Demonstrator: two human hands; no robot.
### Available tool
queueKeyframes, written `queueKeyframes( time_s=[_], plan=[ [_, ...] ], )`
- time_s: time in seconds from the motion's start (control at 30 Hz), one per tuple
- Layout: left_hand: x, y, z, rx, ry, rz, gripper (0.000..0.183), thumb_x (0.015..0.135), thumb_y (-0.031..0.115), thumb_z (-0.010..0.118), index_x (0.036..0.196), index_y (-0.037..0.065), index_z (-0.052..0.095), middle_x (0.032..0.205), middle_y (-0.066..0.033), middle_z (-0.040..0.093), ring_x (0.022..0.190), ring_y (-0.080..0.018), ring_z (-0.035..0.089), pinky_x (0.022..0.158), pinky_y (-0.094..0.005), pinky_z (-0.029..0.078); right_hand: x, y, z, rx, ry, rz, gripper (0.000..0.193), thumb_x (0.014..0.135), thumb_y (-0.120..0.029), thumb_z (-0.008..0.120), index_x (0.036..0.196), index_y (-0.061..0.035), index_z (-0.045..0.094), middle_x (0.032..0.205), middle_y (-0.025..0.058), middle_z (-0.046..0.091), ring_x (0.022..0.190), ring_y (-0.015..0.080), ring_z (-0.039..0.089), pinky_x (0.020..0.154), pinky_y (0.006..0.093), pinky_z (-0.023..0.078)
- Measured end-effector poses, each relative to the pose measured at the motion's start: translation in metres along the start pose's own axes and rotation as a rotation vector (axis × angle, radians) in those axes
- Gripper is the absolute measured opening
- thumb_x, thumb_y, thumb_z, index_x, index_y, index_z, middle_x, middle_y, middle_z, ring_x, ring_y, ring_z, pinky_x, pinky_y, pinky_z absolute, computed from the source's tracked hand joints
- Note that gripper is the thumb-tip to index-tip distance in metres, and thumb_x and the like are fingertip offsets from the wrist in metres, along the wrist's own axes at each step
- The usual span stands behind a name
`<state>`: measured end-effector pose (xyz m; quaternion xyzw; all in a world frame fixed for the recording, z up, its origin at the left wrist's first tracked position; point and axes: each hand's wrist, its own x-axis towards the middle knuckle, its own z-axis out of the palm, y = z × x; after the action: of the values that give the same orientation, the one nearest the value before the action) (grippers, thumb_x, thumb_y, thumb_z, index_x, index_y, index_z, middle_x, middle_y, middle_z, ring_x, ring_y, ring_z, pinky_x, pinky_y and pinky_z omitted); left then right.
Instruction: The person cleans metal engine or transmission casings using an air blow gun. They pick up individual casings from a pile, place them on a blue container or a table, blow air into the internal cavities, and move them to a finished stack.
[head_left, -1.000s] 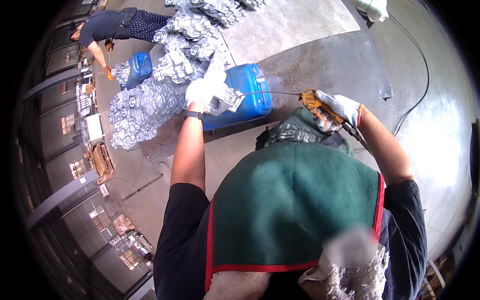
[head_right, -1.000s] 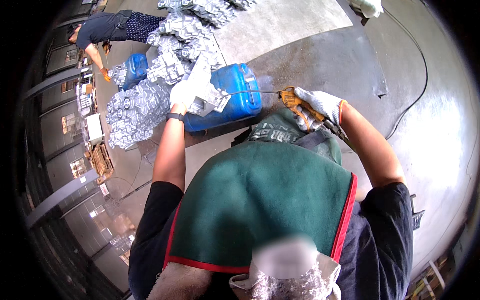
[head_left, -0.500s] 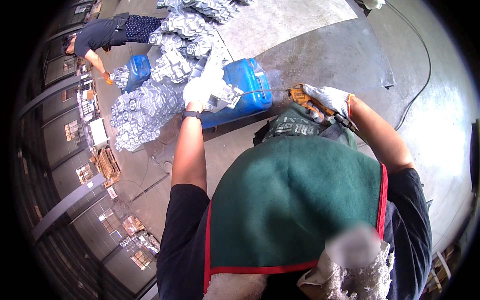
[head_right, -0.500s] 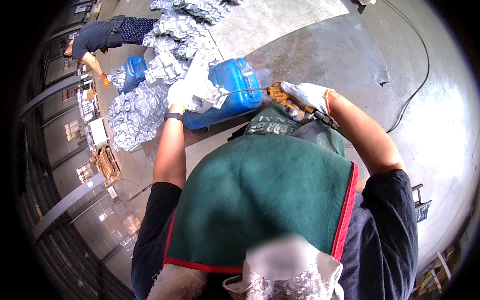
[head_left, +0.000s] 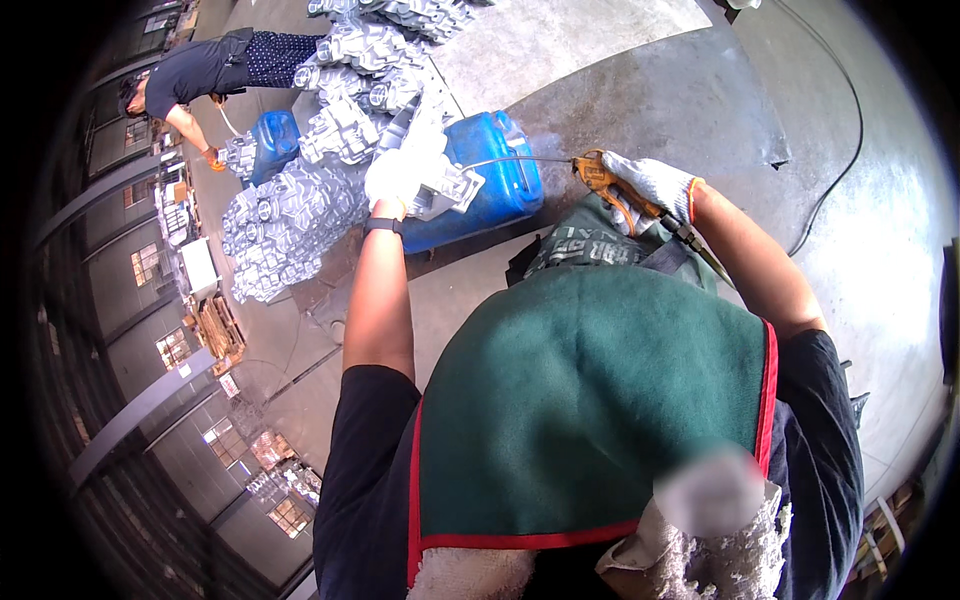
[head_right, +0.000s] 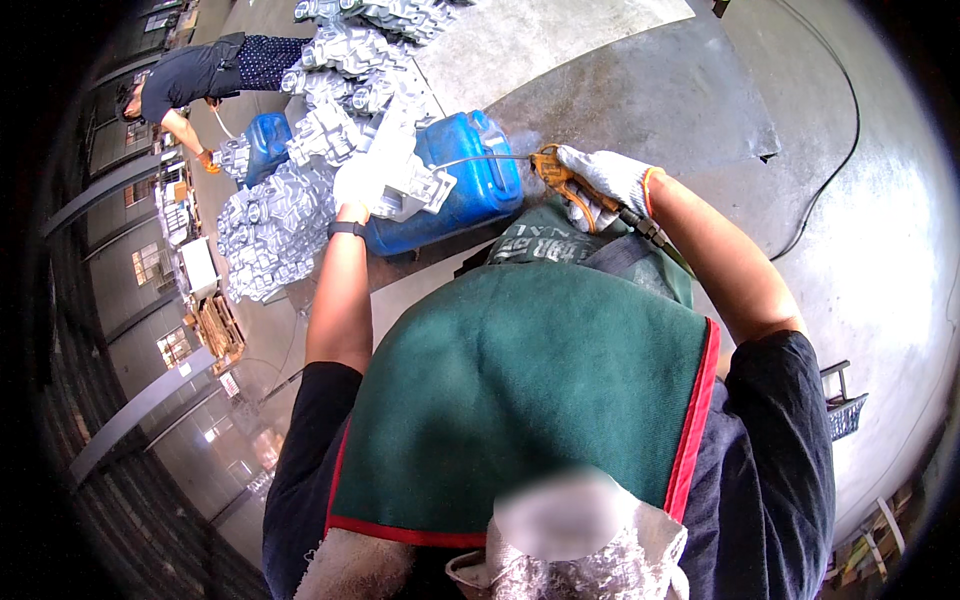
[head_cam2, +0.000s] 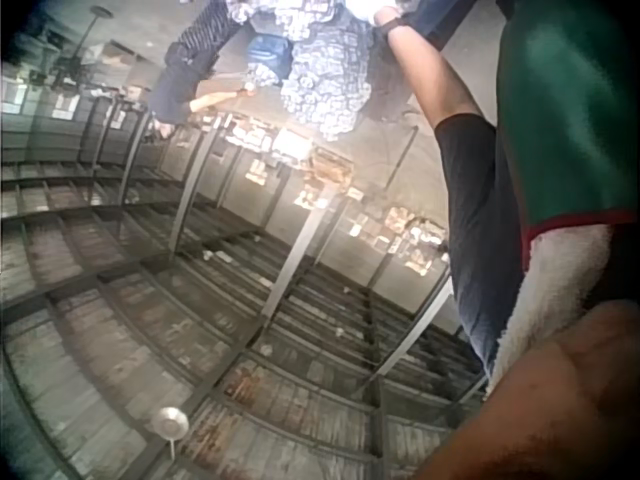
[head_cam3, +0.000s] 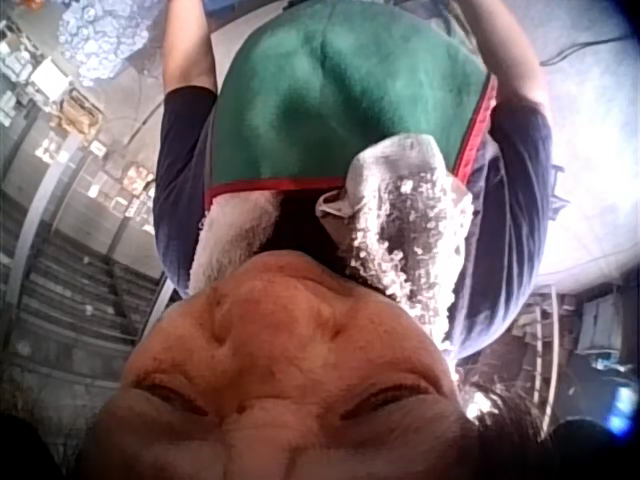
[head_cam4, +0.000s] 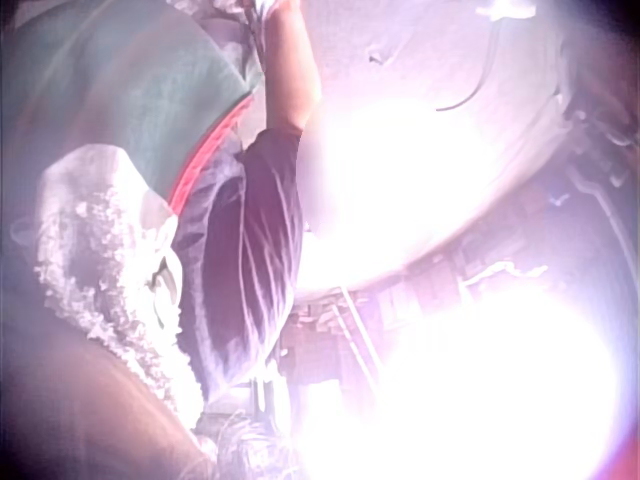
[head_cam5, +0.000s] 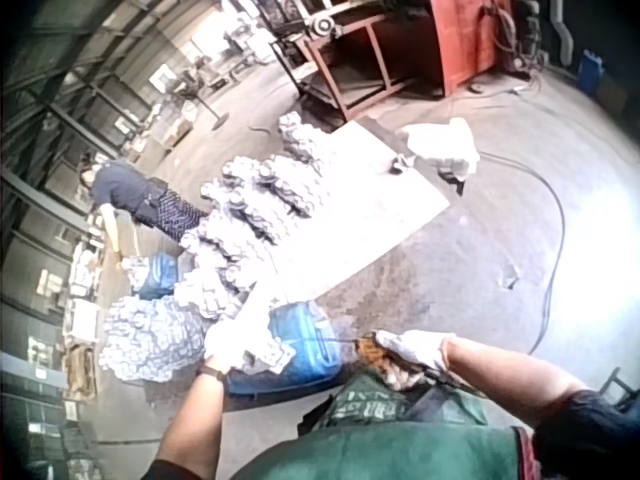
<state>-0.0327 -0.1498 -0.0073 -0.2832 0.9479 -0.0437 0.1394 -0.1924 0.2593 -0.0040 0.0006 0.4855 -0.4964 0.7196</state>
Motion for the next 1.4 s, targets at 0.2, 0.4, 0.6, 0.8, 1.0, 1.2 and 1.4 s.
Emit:
queueKeyframes(
  time_s=[0.2,0.4,0.6,0.8,1.0,1.2,1.4],
  plan=[
    [0.000,0.013,-0.011,0.048,-0.005,0.000,0.042,0.084,0.042,0.050,0.089,0.003,0.066,0.093,-0.0192,0.065,0.090,-0.0338,0.063,0.077,-0.0411,0.049,0.003,0.009,-0.003,-0.002,0.024,-0.021,0.053,0.093,-0.055,0.034,0.085,-0.0086,0.059,0.063,0.0035,0.056,0.049,0.0128,0.053,0.042,0.0265,0.042],
    [-0.005,0.015,-0.015,0.047,-0.001,-0.026,0.042,0.084,0.041,0.050,0.089,0.003,0.066,0.093,-0.0194,0.065,0.090,-0.0338,0.063,0.077,-0.0411,0.049,0.009,0.013,-0.005,-0.175,0.080,-0.082,0.054,0.094,-0.053,0.032,0.082,-0.0095,0.061,0.060,0.0016,0.056,0.045,0.0117,0.051,0.041,0.0256,0.040],
    [-0.001,0.022,-0.020,0.094,-0.039,-0.031,0.042,0.084,0.041,0.050,0.089,0.002,0.066,0.092,-0.0196,0.065,0.089,-0.0340,0.063,0.077,-0.0415,0.049,0.010,0.023,0.000,-0.205,0.101,-0.074,0.053,0.093,-0.055,0.035,0.083,-0.0096,0.060,0.060,0.0000,0.055,0.045,0.0093,0.049,0.041,0.0236,0.038],
    [0.001,0.017,-0.013,0.083,0.006,0.006,0.042,0.084,0.040,0.049,0.088,0.003,0.067,0.091,-0.0200,0.065,0.088,-0.0340,0.063,0.075,-0.0422,0.049,-0.010,0.014,-0.012,-0.138,0.128,-0.080,0.057,0.093,-0.055,0.032,0.074,-0.0096,0.059,0.055,0.0002,0.053,0.043,0.0104,0.049,0.041,0.0251,0.036],
    [0.011,0.014,-0.007,0.134,-0.031,-0.013,0.044,0.084,0.042,0.049,0.089,0.002,0.066,0.093,-0.0203,0.065,0.091,-0.0335,0.063,0.078,-0.0415,0.049,-0.026,0.014,-0.015,-0.177,0.132,-0.087,0.052,0.094,-0.052,0.033,0.079,-0.0115,0.061,0.055,-0.0013,0.052,0.044,0.0074,0.047,0.041,0.0236,0.034],
    [0.004,0.026,-0.018,0.114,-0.035,-0.009,0.045,0.085,0.042,0.048,0.089,0.002,0.066,0.093,-0.0201,0.065,0.091,-0.0336,0.063,0.078,-0.0418,0.049,-0.032,0.010,-0.001,-0.012,0.127,-0.029,0.050,0.095,-0.051,0.035,0.079,-0.0129,0.063,0.057,-0.0022,0.054,0.043,0.0074,0.046,0.039,0.0226,0.034],
    [0.008,0.025,-0.012,0.119,-0.021,0.051,0.045,0.083,0.043,0.050,0.087,0.003,0.068,0.090,-0.0195,0.066,0.087,-0.0337,0.064,0.074,-0.0423,0.050,-0.007,0.023,-0.002,-0.165,0.094,-0.034,0.048,0.094,-0.050,0.037,0.086,-0.0098,0.062,0.060,-0.0010,0.056,0.046,0.0085,0.050,0.043,0.0220,0.039]
  ],
)
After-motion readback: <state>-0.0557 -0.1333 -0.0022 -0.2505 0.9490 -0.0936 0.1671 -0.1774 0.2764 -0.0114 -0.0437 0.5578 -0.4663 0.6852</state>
